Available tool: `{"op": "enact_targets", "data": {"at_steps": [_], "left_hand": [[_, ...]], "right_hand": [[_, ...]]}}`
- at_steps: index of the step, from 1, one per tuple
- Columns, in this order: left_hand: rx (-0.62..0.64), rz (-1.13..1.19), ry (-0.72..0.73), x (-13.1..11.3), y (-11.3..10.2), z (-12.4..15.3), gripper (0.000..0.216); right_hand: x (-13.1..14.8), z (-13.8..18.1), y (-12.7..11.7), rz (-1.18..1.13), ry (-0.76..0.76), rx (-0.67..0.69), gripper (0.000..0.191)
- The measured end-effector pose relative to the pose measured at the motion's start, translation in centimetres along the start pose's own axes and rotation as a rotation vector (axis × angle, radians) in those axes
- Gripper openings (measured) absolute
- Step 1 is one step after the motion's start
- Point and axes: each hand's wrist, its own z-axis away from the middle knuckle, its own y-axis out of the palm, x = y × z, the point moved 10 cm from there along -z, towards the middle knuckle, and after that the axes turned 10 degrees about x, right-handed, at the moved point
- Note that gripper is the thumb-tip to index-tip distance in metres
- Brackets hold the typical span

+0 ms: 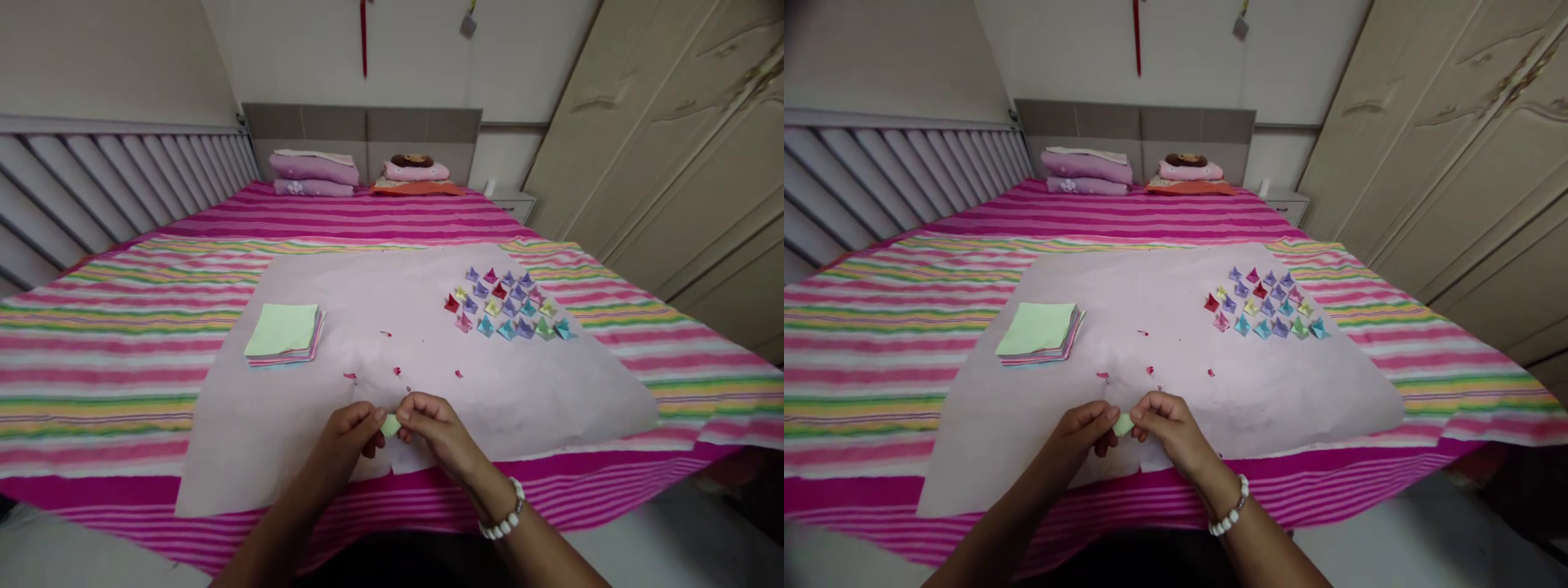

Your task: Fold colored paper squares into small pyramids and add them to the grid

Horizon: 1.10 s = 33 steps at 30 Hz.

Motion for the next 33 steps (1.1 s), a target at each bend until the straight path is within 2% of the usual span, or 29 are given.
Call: {"op": "enact_targets", "data": {"at_steps": [4,7,10,12,14,16,18,22,27,29,33], "left_hand": [[0.005,0.026,-0.007,0.6,-0.1,0.0,0.037],[-0.006,0.089,-0.038,1.3,-0.2,-0.5,0.037],[-0.075,-0.03,-0.013,1.1,-1.2,-0.7,0.04],[-0.172,-0.169,0.118,-0.4,-2.5,-0.4,0.033],[-0.251,-0.295,0.312,-2.6,-3.3,0.4,0.018],[-0.241,-0.401,0.464,-4.1,-3.2,0.9,0.011],[-0.171,-0.493,0.529,-4.6,-2.4,0.7,0.009],[-0.065,-0.598,0.503,-4.3,-1.2,-1.1,0.014],[-0.066,-0.582,0.458,-4.3,-1.7,-3.9,0.008],[-0.101,-0.529,0.415,-4.1,-2.6,-5.2,0.007],[-0.164,-0.459,0.355,-3.0,-4.0,-7.8,0.006]], "right_hand": [[-0.3,-0.1,0.7,0.016,0.032,0.028,0.029],[-1.2,-0.3,0.7,-0.137,0.051,-0.054,0.026],[-2.7,-0.6,0.5,-0.323,0.099,-0.134,0.023],[-3.5,-0.7,0.3,-0.395,0.142,-0.152,0.023],[-4.0,-0.8,0.1,-0.41,0.188,-0.155,0.023],[-4.2,-0.9,-0.1,-0.39,0.228,-0.146,0.024],[-4.4,-1.1,-0.2,-0.363,0.254,-0.123,0.026],[-4.3,-1.9,-0.4,-0.295,0.268,-0.083,0.029],[-3.2,-3.3,-2.5,-0.1,0.218,-0.113,0.034],[-1.9,-3.9,-4.2,0.012,0.135,-0.179,0.033],[1.1,-4.8,-6.9,0.22,-0.087,-0.295,0.018]]}}
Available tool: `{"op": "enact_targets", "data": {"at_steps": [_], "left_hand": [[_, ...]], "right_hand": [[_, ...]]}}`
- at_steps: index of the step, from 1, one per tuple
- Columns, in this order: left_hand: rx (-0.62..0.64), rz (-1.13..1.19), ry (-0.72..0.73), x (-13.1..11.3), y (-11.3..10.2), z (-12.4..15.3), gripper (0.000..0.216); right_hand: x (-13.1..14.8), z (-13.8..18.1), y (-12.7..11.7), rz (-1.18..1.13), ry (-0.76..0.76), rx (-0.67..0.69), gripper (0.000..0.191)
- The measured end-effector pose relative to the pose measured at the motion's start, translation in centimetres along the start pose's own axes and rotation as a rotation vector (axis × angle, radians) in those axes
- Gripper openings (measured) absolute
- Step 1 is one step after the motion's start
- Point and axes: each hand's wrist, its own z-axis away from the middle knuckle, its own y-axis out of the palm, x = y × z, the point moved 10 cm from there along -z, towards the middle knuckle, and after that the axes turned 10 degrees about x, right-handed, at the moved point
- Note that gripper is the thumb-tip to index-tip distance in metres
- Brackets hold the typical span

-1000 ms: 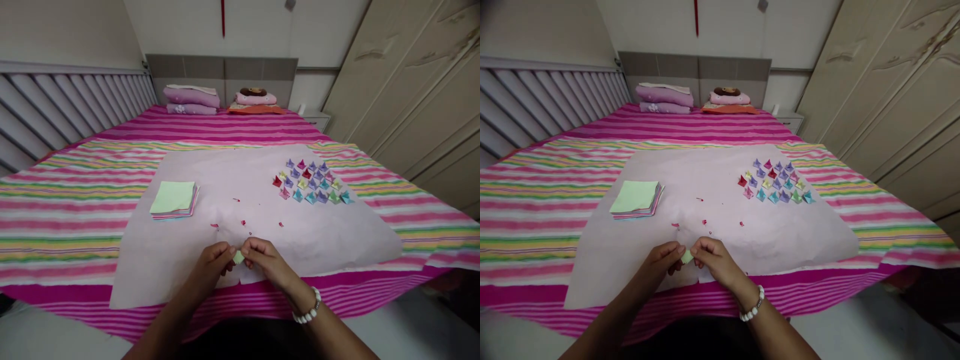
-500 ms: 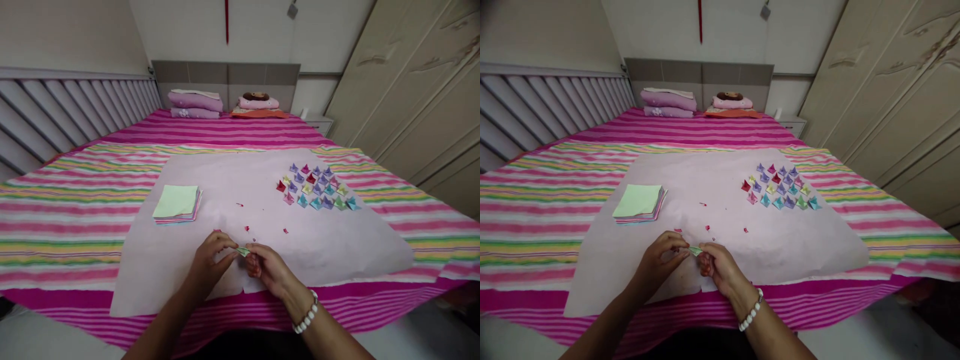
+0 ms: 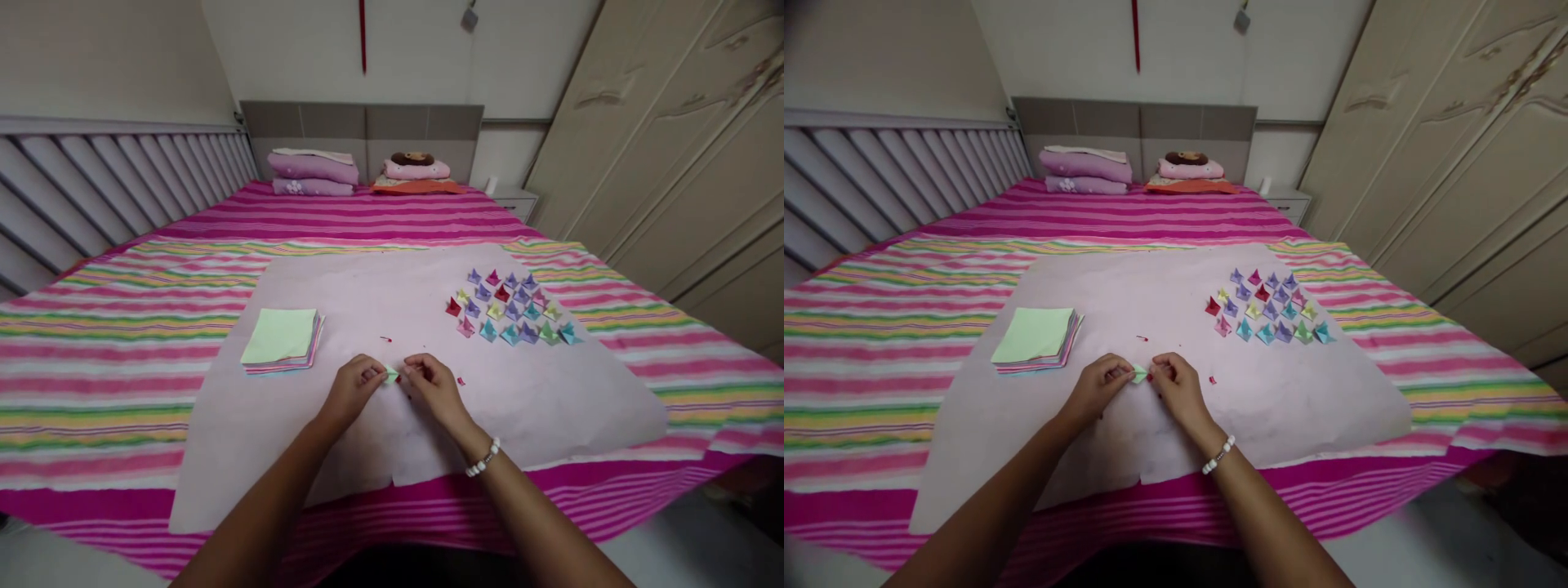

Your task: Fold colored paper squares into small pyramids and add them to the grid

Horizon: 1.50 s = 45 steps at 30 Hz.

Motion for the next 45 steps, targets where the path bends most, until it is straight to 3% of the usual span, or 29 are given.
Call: {"op": "enact_targets", "data": {"at_steps": [7,14,26,35,45], "left_hand": [[-0.013,0.04,-0.035,3.3,1.5,-2.1,0.009],[-0.044,0.028,-0.036,4.4,2.0,-1.7,0.013],[-0.115,-0.075,0.018,3.4,2.3,-0.8,0.013],[-0.226,-0.082,-0.011,3.8,1.0,0.0,0.014],[-0.219,-0.107,0.061,2.7,1.8,-0.1,0.022]], "right_hand": [[0.0,-2.5,0.9,0.194,-0.191,0.06,0.009],[-1.6,-3.5,1.0,0.282,-0.235,0.027,0.005],[-2.9,-3.3,0.8,0.29,-0.211,0.011,0.003],[-2.9,-3.0,0.7,0.257,-0.219,-0.012,0.004],[-1.5,-2.7,1.2,0.335,-0.308,0.021,0.012]]}}
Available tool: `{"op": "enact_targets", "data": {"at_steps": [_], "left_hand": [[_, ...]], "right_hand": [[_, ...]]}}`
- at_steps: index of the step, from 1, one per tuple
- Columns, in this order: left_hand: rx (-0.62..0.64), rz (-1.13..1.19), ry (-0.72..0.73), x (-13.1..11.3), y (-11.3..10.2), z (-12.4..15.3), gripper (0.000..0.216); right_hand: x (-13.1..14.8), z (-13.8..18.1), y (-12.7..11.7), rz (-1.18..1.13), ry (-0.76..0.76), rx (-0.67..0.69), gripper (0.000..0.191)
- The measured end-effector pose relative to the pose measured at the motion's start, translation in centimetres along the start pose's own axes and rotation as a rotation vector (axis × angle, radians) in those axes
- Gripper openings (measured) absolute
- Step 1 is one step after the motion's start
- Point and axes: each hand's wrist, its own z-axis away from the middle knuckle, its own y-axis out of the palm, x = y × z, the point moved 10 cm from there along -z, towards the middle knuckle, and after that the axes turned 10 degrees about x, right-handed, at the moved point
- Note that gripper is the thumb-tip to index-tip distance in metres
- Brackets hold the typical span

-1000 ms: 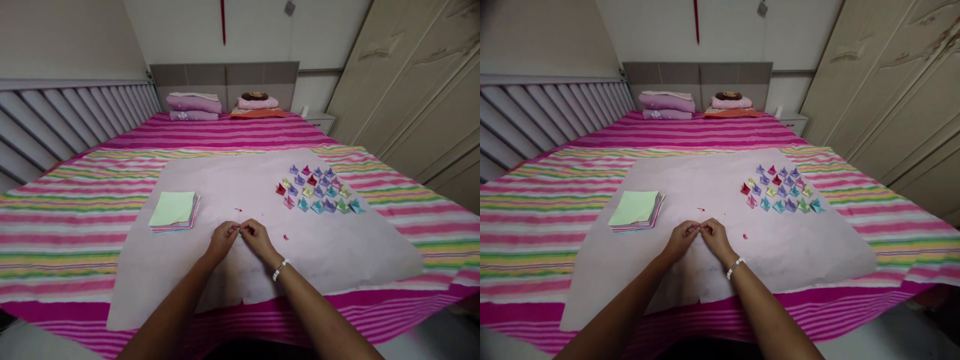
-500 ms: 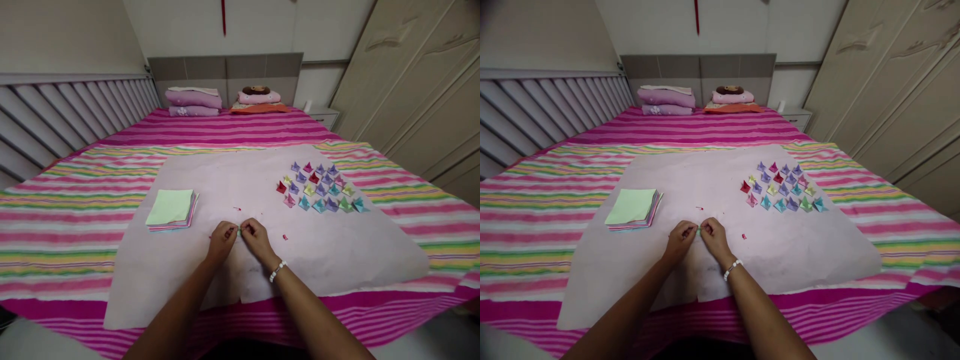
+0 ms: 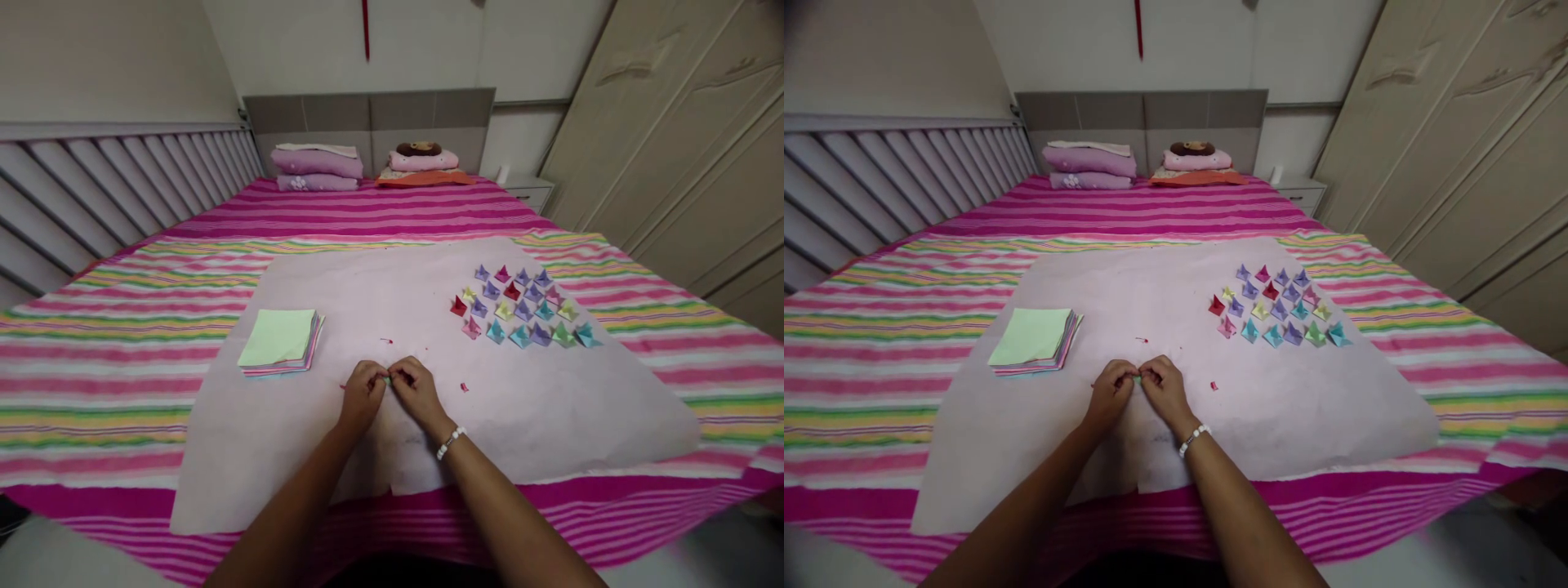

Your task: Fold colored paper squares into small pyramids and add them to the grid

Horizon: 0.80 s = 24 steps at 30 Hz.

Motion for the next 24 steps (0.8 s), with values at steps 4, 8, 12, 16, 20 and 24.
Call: {"op": "enact_targets", "data": {"at_steps": [4,8,12,16,20,24], "left_hand": [[-0.027,-0.032,0.01,-0.2,-0.3,0.0,0.022],[-0.037,-0.065,0.009,-0.3,-0.6,-0.1,0.023],[-0.018,-0.104,0.02,-0.8,-0.4,-0.2,0.025],[-0.017,-0.152,0.013,-1.3,-0.2,-0.3,0.023],[-0.013,-0.188,0.005,-1.6,0.0,-0.4,0.013],[-0.015,-0.205,-0.004,-1.6,0.1,-0.1,0.011]], "right_hand": [[0.2,0.2,-0.3,0.016,-0.007,-0.021,0.011],[0.3,0.3,-0.5,0.021,-0.019,-0.051,0.012],[0.5,0.4,-0.7,0.028,-0.039,-0.066,0.014],[0.7,0.5,-1.0,0.032,-0.044,-0.091,0.014],[0.7,0.6,-1.0,0.029,-0.034,-0.108,0.011],[0.4,0.6,-0.9,0.023,-0.018,-0.116,0.009]]}}
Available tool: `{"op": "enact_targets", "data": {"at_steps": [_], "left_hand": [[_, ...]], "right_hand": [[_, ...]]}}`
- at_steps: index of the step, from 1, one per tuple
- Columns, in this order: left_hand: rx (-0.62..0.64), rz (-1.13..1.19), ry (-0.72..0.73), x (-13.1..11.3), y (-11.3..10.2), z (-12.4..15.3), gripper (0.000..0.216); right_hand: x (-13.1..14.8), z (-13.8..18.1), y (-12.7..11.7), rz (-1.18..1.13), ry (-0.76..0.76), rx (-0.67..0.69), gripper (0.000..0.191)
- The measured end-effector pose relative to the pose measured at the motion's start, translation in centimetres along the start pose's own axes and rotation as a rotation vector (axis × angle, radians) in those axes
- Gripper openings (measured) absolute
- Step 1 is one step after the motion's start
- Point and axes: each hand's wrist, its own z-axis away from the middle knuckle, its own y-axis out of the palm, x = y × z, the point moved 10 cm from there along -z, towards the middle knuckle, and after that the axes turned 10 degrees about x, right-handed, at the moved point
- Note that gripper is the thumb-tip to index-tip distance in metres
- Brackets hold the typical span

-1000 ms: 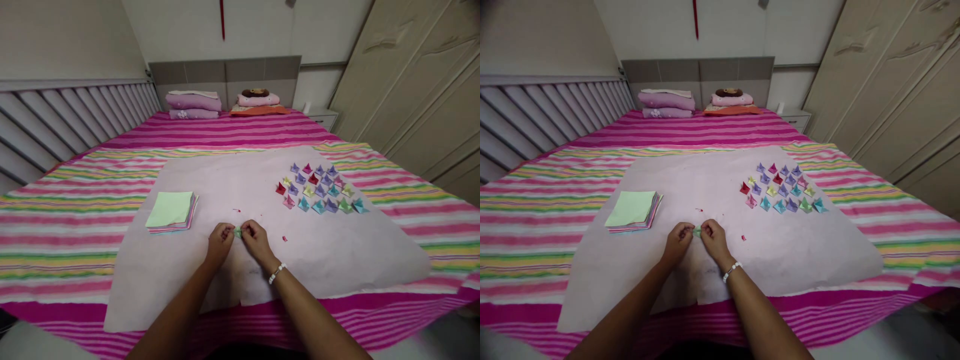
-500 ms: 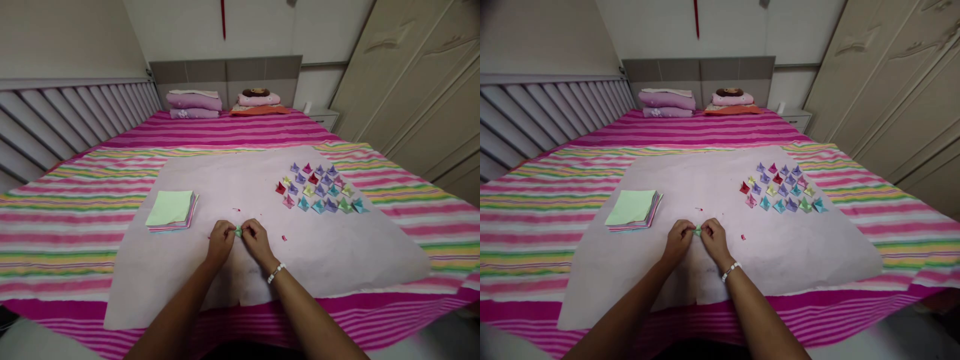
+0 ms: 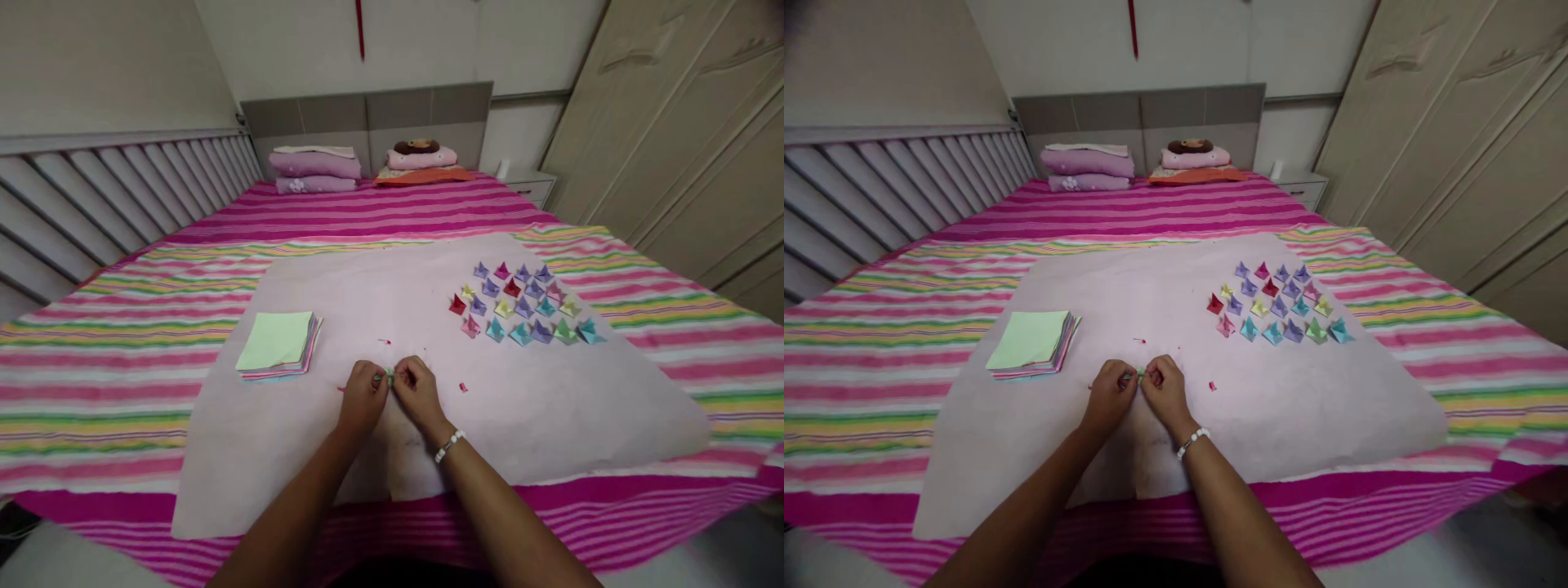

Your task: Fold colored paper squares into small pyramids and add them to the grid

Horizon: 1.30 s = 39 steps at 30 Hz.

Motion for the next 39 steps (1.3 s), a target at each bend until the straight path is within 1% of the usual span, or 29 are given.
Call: {"op": "enact_targets", "data": {"at_steps": [6,10,16,22,27,31,39], "left_hand": [[-0.024,-0.022,-0.054,0.7,-0.4,0.2,0.01],[0.011,-0.044,-0.085,0.8,-0.2,0.2,0.013],[0.125,-0.107,-0.134,0.8,0.4,0.0,0.023],[0.279,-0.192,-0.172,0.3,1.0,-0.6,0.022],[0.357,-0.199,-0.186,0.4,1.2,-1.2,0.024],[0.365,-0.167,-0.207,1.2,1.0,-1.7,0.026],[0.324,-0.114,-0.202,2.0,1.2,-1.7,0.023]], "right_hand": [[-0.5,0.1,0.1,-0.014,0.009,-0.007,0.013],[-0.6,0.1,0.0,-0.026,0.008,-0.009,0.014],[-0.4,0.1,0.0,-0.044,-0.032,0.003,0.014],[0.1,-0.1,0.1,-0.056,-0.089,0.014,0.017],[-0.1,0.0,0.0,-0.04,-0.079,-0.003,0.017],[-0.2,0.1,0.0,-0.029,-0.073,-0.01,0.019],[-0.3,0.0,0.0,-0.003,-0.081,-0.004,0.02]]}}
